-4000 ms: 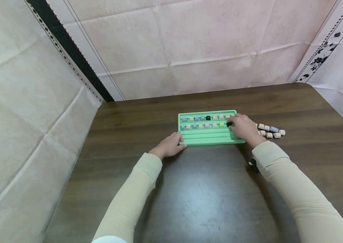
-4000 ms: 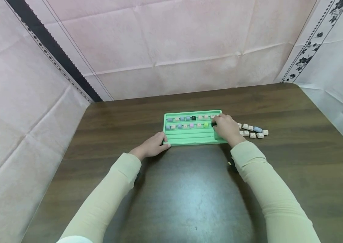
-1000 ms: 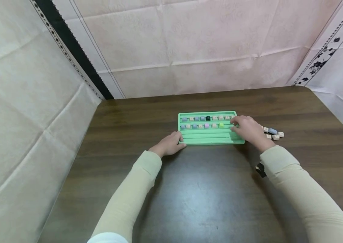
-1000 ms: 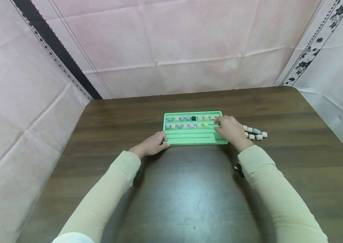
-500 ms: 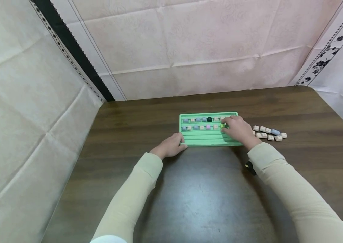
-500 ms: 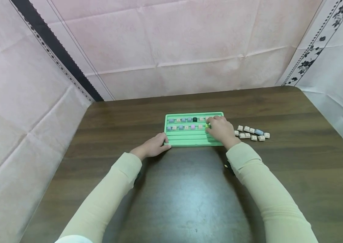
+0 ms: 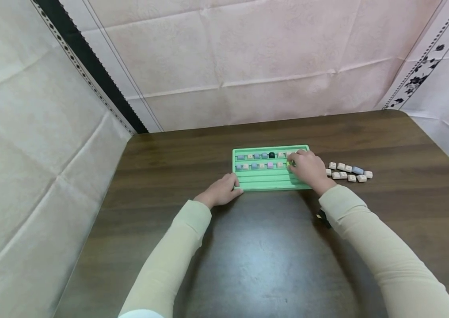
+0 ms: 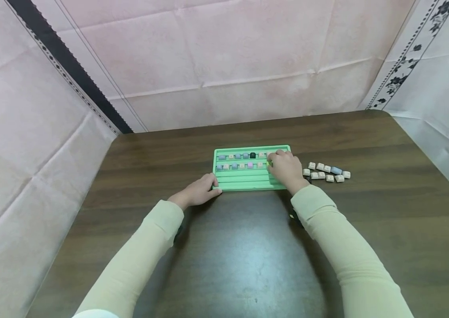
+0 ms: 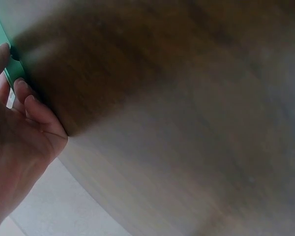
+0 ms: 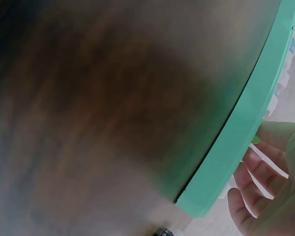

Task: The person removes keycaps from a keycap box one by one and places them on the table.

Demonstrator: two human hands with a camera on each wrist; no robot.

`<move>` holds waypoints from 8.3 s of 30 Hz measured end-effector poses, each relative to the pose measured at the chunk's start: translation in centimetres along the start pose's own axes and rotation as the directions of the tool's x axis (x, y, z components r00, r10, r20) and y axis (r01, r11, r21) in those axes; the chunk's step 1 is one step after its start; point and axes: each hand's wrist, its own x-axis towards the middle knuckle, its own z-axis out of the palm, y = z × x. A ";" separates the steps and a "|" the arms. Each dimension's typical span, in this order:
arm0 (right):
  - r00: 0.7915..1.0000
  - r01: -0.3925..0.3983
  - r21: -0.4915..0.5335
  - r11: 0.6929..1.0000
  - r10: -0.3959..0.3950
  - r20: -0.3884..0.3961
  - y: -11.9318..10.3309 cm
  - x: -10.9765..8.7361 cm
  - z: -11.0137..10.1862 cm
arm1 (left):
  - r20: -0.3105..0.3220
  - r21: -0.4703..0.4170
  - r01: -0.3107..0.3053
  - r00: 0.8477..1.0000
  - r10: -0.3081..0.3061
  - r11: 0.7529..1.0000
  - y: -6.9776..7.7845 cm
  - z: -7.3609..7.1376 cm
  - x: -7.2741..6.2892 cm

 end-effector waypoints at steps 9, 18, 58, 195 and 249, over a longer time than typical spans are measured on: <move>1.000 0.003 -0.031 1.000 -0.003 0.006 -0.2 -0.1 0.0 | -0.006 -0.002 0.002 1.000 -0.002 1.000 -0.1 0.3 0.0; 0.999 -0.042 0.051 0.998 0.042 -0.002 0.0 -0.8 -0.9 | 0.002 -0.006 -0.002 1.000 0.002 1.000 -0.1 0.6 0.0; 0.999 -0.043 -0.007 0.999 0.043 0.017 8.0 -8.5 -3.2 | 0.009 -0.016 0.005 1.000 -0.005 1.000 -0.5 -0.1 0.3; 0.998 -0.043 0.052 0.998 0.041 0.037 9.3 -9.9 -5.0 | 0.008 -0.050 0.032 0.999 -0.031 0.998 -0.2 -0.1 0.2; 0.998 0.009 0.129 0.992 -0.018 0.068 1.1 -2.7 -3.2 | 0.004 -0.036 0.033 0.999 -0.033 0.999 -0.3 -0.1 0.0</move>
